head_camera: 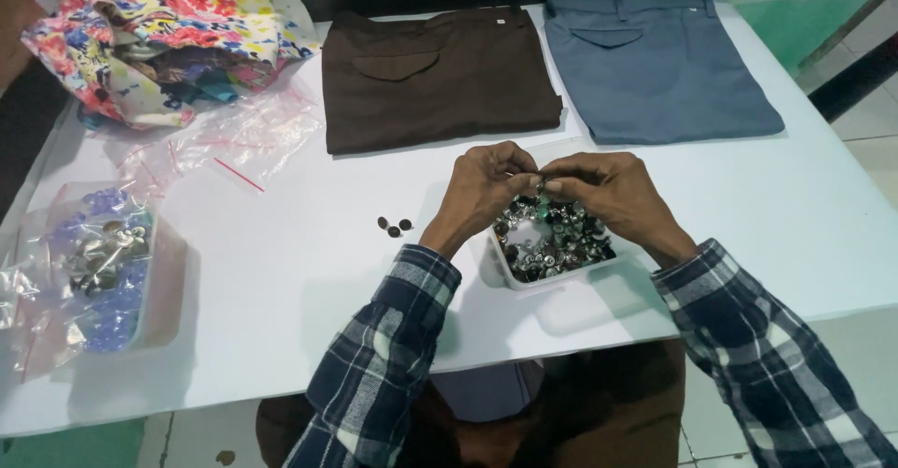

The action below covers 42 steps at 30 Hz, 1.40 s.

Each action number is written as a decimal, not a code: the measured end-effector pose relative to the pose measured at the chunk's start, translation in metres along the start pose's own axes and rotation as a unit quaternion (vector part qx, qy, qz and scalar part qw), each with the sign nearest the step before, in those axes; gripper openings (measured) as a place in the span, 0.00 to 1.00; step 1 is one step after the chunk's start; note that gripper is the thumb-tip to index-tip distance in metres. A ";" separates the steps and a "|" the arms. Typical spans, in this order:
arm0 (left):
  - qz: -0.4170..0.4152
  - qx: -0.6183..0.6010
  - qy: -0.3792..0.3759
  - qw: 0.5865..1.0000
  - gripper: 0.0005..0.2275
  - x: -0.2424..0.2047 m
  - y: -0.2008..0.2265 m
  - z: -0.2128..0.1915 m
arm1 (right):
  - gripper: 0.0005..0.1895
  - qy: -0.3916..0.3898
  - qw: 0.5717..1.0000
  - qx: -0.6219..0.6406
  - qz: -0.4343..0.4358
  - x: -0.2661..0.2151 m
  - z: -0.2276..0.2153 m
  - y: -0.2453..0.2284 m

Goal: Sorting small black buttons from a plastic container onto a table for inspection or assembly preparation.

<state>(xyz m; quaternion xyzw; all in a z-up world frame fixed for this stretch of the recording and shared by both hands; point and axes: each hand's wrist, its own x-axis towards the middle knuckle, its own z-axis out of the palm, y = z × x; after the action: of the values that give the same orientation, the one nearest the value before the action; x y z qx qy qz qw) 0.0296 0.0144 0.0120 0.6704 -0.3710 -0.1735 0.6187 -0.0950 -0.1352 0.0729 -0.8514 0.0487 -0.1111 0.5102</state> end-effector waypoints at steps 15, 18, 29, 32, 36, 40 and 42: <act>0.161 0.070 0.172 0.969 0.07 -0.130 0.072 -0.054 | 0.10 0.107 0.979 0.079 -0.157 -0.050 0.098 -0.079; 0.095 0.069 0.207 0.971 0.06 -0.156 0.032 -0.066 | 0.09 0.099 0.986 0.027 -0.131 -0.049 0.139 -0.054; -0.026 0.183 0.226 0.956 0.06 -0.147 -0.038 -0.111 | 0.06 0.065 0.993 -0.088 -0.053 0.004 0.210 0.016; -0.066 0.243 0.216 0.943 0.07 -0.145 -0.046 -0.114 | 0.07 0.061 0.994 -0.093 -0.022 0.003 0.211 0.013; -0.042 0.265 0.248 0.931 0.13 -0.143 -0.061 -0.109 | 0.11 0.064 0.995 -0.073 -0.023 -0.003 0.206 0.001; -0.055 0.271 0.249 0.928 0.15 -0.150 -0.061 -0.110 | 0.16 0.068 0.995 -0.070 -0.017 -0.007 0.204 0.004; -0.040 0.282 0.268 0.920 0.16 -0.154 -0.059 -0.110 | 0.20 0.073 0.995 -0.061 -0.007 -0.007 0.203 0.003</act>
<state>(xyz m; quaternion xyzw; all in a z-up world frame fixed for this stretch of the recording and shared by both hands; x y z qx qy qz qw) 0.0197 0.1990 -0.0605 0.8529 -0.1978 0.0994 0.4728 -0.0533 0.0389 -0.0235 -0.8707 0.0868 -0.1731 0.4520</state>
